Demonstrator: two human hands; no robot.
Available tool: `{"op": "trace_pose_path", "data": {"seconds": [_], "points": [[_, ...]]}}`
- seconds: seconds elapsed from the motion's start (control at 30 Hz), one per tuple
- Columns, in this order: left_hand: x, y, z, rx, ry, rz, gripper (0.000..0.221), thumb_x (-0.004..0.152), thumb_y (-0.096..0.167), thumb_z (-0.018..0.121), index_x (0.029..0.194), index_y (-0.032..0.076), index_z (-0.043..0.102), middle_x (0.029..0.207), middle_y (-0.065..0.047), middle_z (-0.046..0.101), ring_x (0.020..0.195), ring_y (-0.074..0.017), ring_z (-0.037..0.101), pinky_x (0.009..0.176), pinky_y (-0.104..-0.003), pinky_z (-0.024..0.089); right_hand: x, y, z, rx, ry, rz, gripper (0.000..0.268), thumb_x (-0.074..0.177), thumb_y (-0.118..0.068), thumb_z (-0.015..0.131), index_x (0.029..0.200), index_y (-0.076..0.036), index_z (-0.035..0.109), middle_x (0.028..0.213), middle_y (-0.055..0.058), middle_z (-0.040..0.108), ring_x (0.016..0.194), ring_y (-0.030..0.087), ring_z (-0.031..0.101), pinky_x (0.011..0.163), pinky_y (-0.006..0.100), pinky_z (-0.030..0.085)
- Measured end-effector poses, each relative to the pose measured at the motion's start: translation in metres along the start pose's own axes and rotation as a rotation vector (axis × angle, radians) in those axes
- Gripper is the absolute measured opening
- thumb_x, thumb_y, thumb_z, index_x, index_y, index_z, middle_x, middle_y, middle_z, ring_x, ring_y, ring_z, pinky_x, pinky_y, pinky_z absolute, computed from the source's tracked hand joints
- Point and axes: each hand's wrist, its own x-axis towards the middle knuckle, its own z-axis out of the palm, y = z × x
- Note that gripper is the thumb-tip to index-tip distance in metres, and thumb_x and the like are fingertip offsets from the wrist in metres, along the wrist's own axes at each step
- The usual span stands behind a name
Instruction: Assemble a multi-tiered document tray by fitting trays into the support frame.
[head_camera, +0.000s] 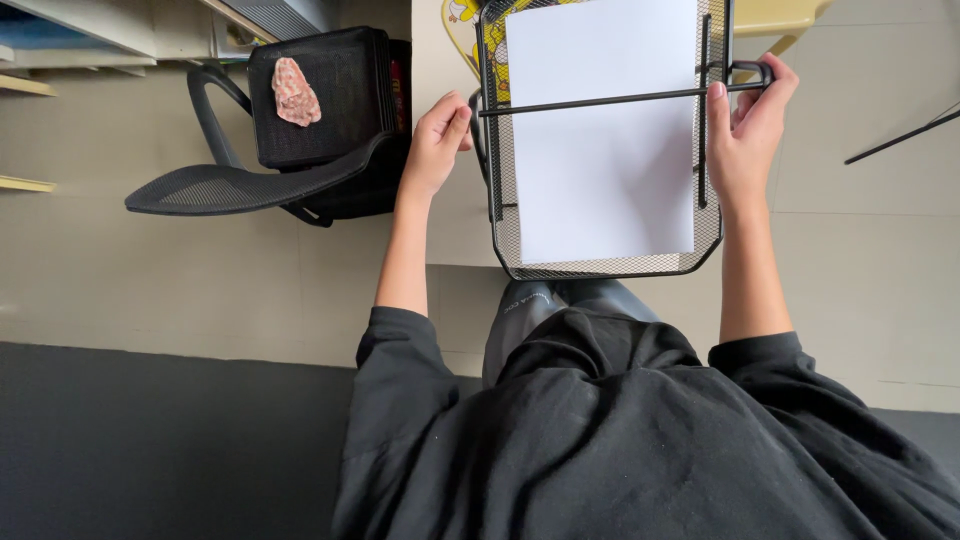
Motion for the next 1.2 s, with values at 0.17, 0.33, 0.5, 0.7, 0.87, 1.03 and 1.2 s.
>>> {"op": "trace_pose_path", "data": {"seconds": [0.17,0.33,0.5,0.7,0.87,1.03,1.2], "points": [[-0.001,-0.003,0.005,0.027,0.030,0.017,0.034,0.113,0.032,0.052,0.088,0.009,0.047,0.080,0.007,0.036,0.066,-0.0034,0.041,0.060,-0.021,0.035,-0.001,0.001,-0.002,-0.037,-0.002,0.010,0.047,0.116,-0.016,0.069,0.148,0.000,0.039,0.088,-0.002,0.039,0.079,0.007,0.038,0.076,0.024,0.036],[-0.004,0.019,0.016,-0.171,0.203,-0.299,0.026,0.109,0.027,0.055,0.089,0.011,0.059,0.073,0.008,0.037,0.062,-0.0017,0.034,0.055,-0.020,0.030,-0.001,-0.002,-0.003,-0.037,-0.017,0.011,0.047,0.117,-0.016,0.068,0.149,0.000,0.038,0.088,-0.002,0.040,0.080,0.008,0.039,0.078,0.024,0.037],[-0.002,0.025,0.007,-0.256,0.116,-0.390,0.036,0.112,0.030,0.056,0.082,0.012,0.048,0.072,0.009,0.034,0.056,-0.0022,0.025,0.048,-0.022,0.023,0.000,-0.002,-0.003,-0.018,-0.015,0.024,0.046,0.117,-0.016,0.066,0.149,0.000,0.038,0.088,-0.002,0.039,0.081,0.008,0.039,0.076,0.023,0.037],[0.000,0.044,-0.003,-0.122,-0.088,-0.414,0.029,0.111,0.033,0.051,0.091,0.012,0.051,0.074,0.010,0.033,0.059,-0.0018,0.026,0.051,-0.020,0.025,0.000,-0.002,-0.002,-0.025,-0.001,0.008,0.045,0.119,-0.017,0.067,0.149,-0.001,0.039,0.089,-0.002,0.040,0.081,0.008,0.039,0.075,0.023,0.036],[0.001,0.032,-0.006,-0.081,-0.104,-0.327,0.030,0.111,0.032,0.052,0.091,0.010,0.051,0.079,0.008,0.040,0.066,-0.0021,0.032,0.056,-0.019,0.031,0.000,-0.005,0.000,-0.031,0.008,0.016,0.045,0.118,-0.017,0.066,0.149,-0.001,0.039,0.089,-0.002,0.040,0.081,0.008,0.040,0.078,0.024,0.037],[0.002,-0.002,-0.009,-0.009,-0.068,-0.217,0.031,0.111,0.032,0.053,0.090,0.010,0.052,0.078,0.007,0.046,0.068,-0.0021,0.043,0.060,-0.018,0.040,-0.002,0.007,-0.002,-0.033,0.007,-0.006,0.044,0.119,-0.020,0.062,0.150,0.000,0.038,0.090,-0.001,0.044,0.082,0.009,0.043,0.083,0.024,0.042],[-0.002,-0.022,-0.006,0.048,0.036,-0.067,0.030,0.112,0.034,0.054,0.094,0.009,0.055,0.079,0.008,0.041,0.070,-0.0020,0.047,0.067,-0.020,0.047,0.000,0.004,-0.004,-0.006,-0.020,-0.020,0.045,0.122,-0.026,0.059,0.150,0.000,0.036,0.092,0.000,0.051,0.087,0.009,0.050,0.088,0.026,0.046]]}}
